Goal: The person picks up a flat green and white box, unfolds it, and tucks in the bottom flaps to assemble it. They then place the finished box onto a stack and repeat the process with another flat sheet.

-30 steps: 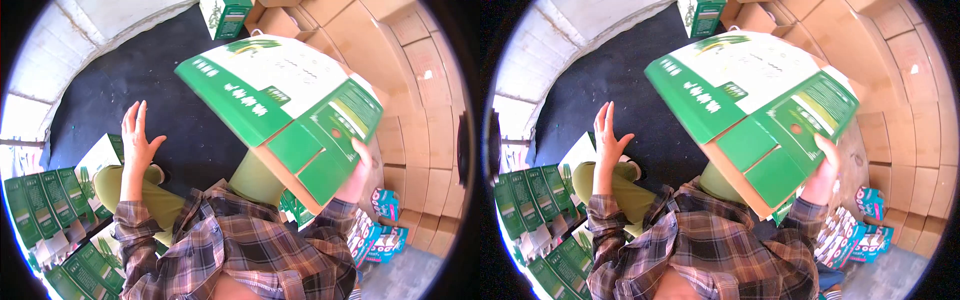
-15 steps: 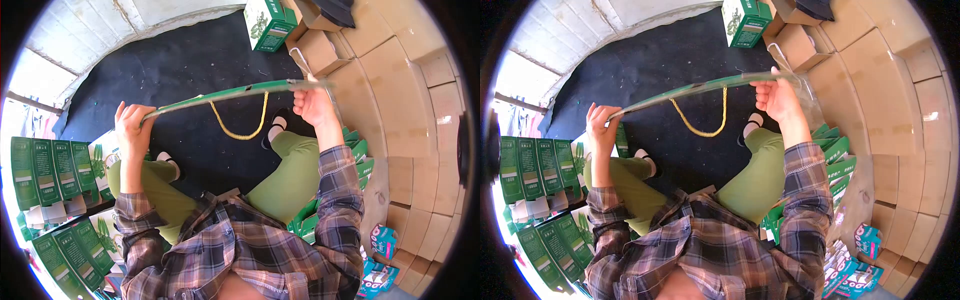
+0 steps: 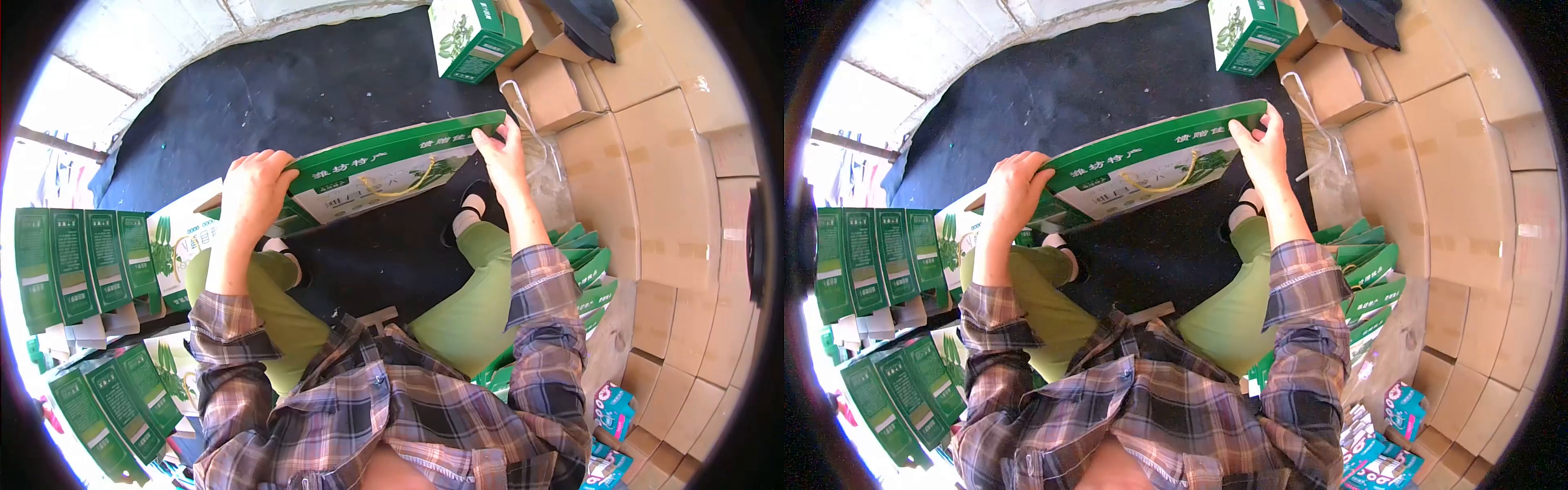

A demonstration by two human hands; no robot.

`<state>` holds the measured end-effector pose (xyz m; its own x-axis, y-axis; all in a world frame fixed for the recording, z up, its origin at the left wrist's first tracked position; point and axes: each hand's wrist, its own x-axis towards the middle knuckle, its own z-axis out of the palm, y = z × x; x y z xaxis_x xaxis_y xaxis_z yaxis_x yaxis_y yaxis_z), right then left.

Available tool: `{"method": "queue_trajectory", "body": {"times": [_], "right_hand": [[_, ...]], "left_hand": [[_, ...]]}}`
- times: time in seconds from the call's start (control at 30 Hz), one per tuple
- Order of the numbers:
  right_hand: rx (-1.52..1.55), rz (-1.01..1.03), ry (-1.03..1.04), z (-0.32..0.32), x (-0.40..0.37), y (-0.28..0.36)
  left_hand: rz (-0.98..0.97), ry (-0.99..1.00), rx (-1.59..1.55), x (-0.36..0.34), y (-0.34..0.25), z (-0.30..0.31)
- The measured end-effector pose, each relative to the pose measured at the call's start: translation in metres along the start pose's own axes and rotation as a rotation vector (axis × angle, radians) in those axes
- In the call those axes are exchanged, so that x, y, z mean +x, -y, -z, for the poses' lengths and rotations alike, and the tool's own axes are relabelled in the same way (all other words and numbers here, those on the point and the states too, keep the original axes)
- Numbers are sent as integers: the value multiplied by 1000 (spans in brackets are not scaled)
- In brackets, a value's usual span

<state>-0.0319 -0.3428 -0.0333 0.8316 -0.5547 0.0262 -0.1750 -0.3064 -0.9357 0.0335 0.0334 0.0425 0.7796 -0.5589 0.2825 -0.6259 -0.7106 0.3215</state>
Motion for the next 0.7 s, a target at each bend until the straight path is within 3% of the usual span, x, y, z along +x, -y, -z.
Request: {"method": "queue_trajectory", "body": {"times": [0.07,0.13,0.33,0.4,0.47,0.53,0.7], "right_hand": [[102,-5,87,-1,5,-6],[81,-136,123,0,-13,32],[9,-81,154,6,-7,17],[11,-66,139,7,-11,18],[65,-61,126,6,-14,24],[120,5,125,5,-14,23],[191,174,112,11,-17,29]], "left_hand": [[26,21,-27,-3,1,2],[150,59,-210,-8,6,6],[271,78,-299,-25,21,21],[268,89,-295,-27,22,19],[147,139,-117,-21,9,21],[85,75,-91,-17,-4,8],[149,77,-61,-11,-13,10]]}}
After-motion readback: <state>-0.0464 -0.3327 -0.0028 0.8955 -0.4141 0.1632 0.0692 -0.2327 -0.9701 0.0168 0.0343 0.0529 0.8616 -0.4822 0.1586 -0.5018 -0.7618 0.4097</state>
